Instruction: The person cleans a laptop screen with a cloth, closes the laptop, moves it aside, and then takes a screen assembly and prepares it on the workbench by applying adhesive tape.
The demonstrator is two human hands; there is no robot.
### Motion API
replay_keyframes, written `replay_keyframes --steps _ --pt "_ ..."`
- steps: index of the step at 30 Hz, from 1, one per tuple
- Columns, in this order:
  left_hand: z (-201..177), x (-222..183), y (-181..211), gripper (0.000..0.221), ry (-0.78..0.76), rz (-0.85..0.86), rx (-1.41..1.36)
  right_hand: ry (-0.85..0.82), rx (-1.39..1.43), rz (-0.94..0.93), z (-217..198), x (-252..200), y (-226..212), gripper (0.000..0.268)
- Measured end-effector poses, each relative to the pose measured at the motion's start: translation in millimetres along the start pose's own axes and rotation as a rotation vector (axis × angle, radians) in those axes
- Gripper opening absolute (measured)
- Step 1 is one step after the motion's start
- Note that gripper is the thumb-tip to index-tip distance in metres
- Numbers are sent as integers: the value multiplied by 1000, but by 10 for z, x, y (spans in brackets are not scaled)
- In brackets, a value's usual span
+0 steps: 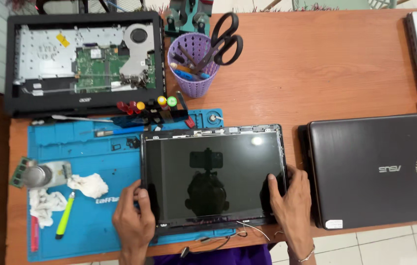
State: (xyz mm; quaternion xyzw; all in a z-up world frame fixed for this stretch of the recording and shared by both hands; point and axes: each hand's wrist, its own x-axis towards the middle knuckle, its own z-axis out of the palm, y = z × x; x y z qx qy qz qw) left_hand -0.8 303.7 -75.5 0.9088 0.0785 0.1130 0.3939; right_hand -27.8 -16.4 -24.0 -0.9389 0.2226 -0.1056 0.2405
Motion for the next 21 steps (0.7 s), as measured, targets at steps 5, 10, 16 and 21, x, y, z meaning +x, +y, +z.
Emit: replay_keyframes --steps 5,10,16,21 --pt "-6 14 10 29 5 14 -30 -68 18 103 -34 1 42 48" --pt "-50 -20 53 26 42 24 -100 -46 22 25 -27 -49 177 51" --pt "-34 -43 99 26 121 88 -31 15 89 -14 46 -110 275 50" --pt "-65 -31 173 23 132 59 56 45 112 -5 114 -161 339 49"
